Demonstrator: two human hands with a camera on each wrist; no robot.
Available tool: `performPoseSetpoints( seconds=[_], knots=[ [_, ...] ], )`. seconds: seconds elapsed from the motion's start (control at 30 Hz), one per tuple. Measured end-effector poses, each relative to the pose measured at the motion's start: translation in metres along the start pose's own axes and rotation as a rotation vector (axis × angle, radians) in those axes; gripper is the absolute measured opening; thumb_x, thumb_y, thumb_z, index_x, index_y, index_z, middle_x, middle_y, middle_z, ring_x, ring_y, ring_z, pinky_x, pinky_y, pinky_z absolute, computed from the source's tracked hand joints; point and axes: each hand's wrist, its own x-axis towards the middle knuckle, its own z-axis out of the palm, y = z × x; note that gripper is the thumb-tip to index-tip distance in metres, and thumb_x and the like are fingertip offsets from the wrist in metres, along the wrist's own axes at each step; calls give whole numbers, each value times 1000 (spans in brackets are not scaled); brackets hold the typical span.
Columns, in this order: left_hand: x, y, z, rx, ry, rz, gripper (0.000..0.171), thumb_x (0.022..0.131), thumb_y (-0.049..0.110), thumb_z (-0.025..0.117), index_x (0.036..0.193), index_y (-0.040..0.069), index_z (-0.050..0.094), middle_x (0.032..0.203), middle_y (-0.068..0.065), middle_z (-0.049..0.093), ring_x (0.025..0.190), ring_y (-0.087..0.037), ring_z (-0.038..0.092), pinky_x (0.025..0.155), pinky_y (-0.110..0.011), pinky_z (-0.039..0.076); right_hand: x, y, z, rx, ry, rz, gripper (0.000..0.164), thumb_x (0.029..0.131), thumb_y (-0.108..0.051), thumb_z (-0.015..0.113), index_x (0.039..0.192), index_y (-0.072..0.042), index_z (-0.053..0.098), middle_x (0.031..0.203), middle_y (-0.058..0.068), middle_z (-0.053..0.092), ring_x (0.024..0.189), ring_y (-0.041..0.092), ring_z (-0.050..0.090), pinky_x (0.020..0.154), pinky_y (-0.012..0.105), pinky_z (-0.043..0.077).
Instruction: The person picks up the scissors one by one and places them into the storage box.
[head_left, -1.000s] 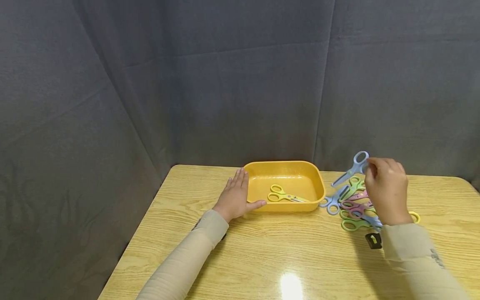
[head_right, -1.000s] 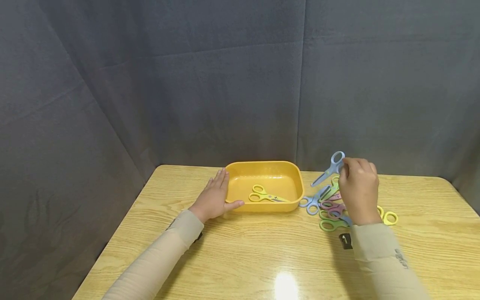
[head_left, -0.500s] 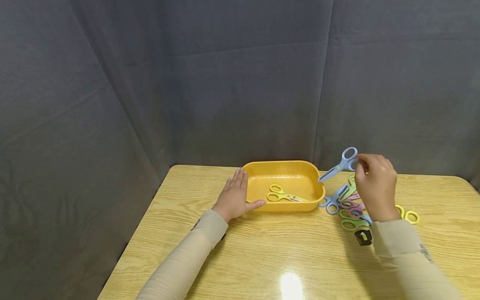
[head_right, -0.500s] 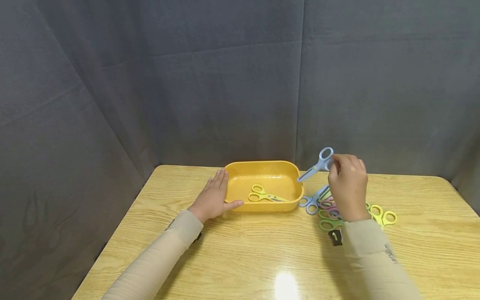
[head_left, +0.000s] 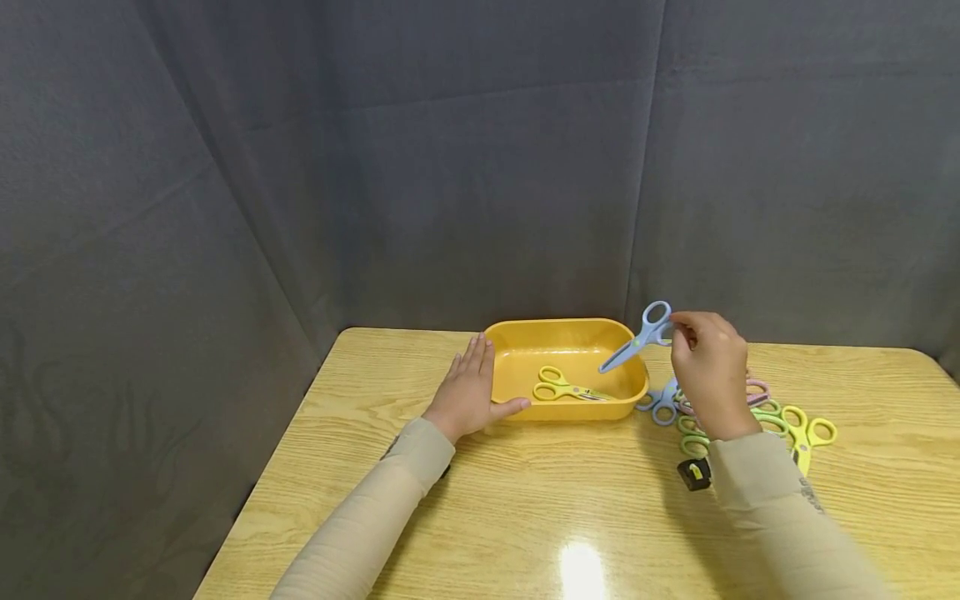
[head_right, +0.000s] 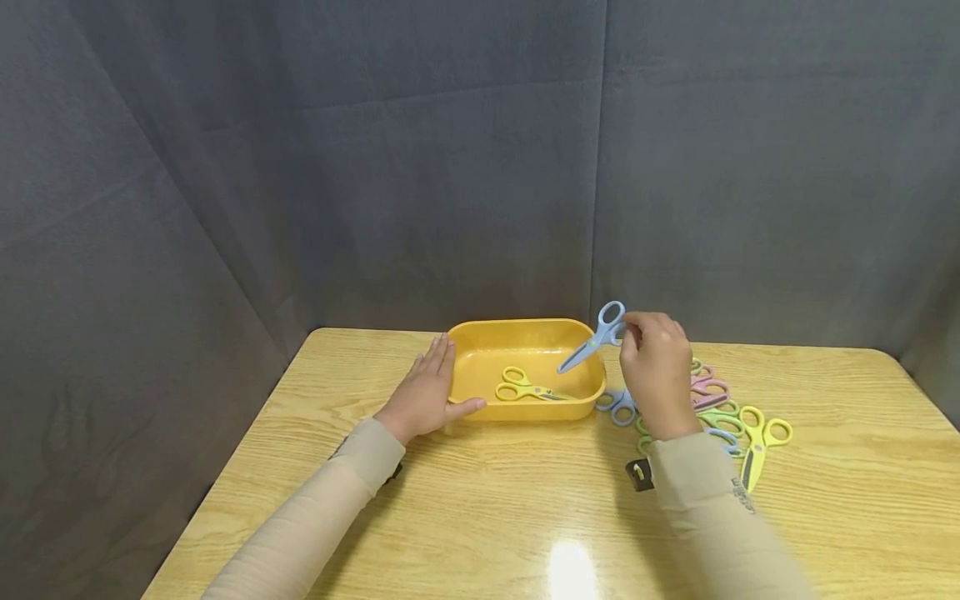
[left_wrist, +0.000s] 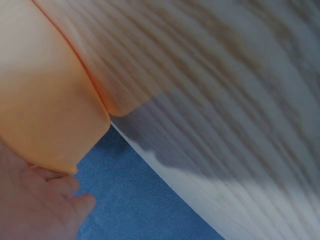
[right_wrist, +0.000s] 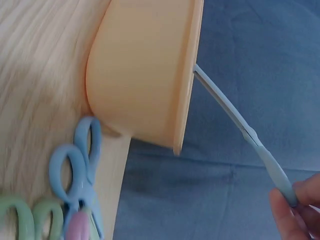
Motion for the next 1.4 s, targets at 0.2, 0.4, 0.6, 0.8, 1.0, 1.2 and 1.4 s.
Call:
performPoseSetpoints(
  seconds=[0.2,0.4,0.6,0.8,1.0,1.2,1.4],
  knots=[
    [0,1,1,-18,-8,-4,116,90,78,50,160,-3,8,169,-18,2,156,-28,0,125,-44,9,-4,-4,12,3,-35,40,16,89,12,59,94,12,74,87,25,69,75,34,63,67,26,40],
    [2,2,3,-15,-8,-4,117,89,79,49,161,-3,6,169,-17,0,156,-28,-1,125,-44,9,-5,-8,21,25,-70,63,15,88,13,60,94,11,74,87,25,69,75,35,63,66,38,48],
    [5,1,4,-12,-6,-2,116,89,79,49,161,-2,6,169,-17,0,156,-28,-2,125,-44,9,-8,-13,30,35,-120,82,15,89,13,60,94,12,73,86,26,68,75,36,63,66,47,52],
    [5,1,5,-9,-5,-5,116,89,79,49,161,-2,7,169,-17,1,156,-27,-2,125,-44,9,-11,-16,41,22,-169,104,18,86,14,58,94,12,73,86,27,69,75,39,64,67,50,53],
    [5,1,8,-15,5,-2,116,89,79,49,161,-3,8,169,-18,3,156,-29,2,124,-45,10,-15,-13,49,11,-210,117,17,86,15,58,93,11,74,86,27,70,76,40,66,68,50,55],
    [4,0,9,-9,18,1,116,89,79,50,160,-3,8,168,-18,3,156,-30,3,124,-45,11,-16,-13,54,-4,-266,122,19,87,15,57,95,12,74,91,29,71,83,43,70,71,52,58],
    [5,0,9,-19,24,1,117,89,79,50,161,-3,9,169,-18,3,156,-30,3,124,-45,11,-16,-11,57,-16,-301,145,18,89,14,58,97,12,74,90,28,72,82,42,70,71,52,57]
  ],
)
